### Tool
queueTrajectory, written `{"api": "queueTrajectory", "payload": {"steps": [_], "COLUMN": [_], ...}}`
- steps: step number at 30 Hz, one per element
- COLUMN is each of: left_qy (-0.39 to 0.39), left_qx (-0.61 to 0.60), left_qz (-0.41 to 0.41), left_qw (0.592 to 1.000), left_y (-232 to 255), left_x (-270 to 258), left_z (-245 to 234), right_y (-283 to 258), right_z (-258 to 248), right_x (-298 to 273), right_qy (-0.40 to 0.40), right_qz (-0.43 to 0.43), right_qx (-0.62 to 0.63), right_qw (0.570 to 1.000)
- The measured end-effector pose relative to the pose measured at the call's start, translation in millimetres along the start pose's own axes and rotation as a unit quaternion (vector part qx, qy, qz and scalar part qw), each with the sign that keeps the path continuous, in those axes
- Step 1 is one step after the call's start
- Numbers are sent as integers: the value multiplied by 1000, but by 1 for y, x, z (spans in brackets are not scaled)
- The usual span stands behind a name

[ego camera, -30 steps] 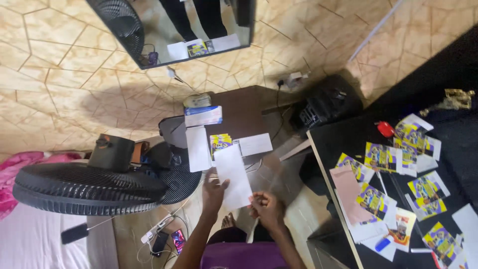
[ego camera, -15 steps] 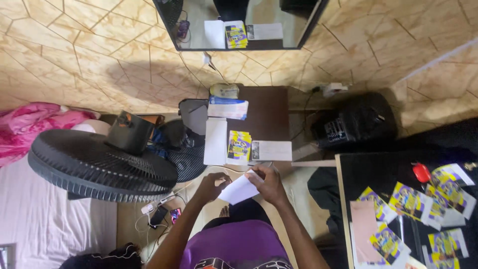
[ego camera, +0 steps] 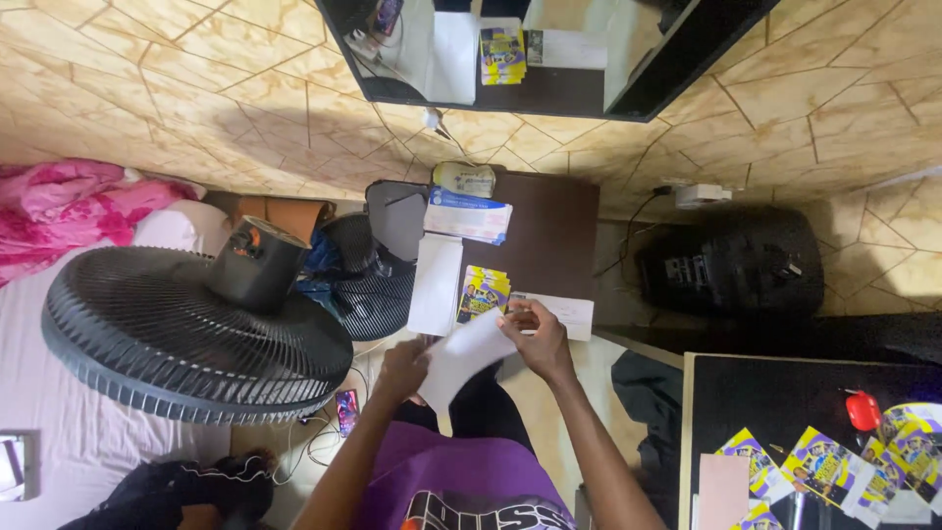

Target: The person picks up white envelopes and cards from the floor and a table, placing them onto a brown cabinet and sorting through them.

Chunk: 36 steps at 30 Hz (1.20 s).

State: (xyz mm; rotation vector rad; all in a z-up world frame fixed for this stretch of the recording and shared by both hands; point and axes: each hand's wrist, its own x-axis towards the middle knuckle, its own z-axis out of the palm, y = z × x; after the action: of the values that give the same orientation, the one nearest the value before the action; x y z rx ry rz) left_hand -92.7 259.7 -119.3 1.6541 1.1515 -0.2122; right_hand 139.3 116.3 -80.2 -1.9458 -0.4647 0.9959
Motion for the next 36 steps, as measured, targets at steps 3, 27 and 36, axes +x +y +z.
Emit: {"api": "queueTrajectory", "payload": {"steps": [3,27,36], "left_qy": [-16,47,-94], "left_qx": [-65,122,97], "left_qz": [-116,14,-195], "left_qw": [991,991,972], "left_y": [15,-189,-81], "left_x": [5,226,178], "left_z": [-17,41,-3], "right_y": [30,17,28], "right_z": [-2,85,75], "right_x": [10,-91,-115], "right_qy": [9,-34,-10], "right_qz": [23,311,327], "right_qx": [-48,18,20], "right_qw": [999,949,945]}}
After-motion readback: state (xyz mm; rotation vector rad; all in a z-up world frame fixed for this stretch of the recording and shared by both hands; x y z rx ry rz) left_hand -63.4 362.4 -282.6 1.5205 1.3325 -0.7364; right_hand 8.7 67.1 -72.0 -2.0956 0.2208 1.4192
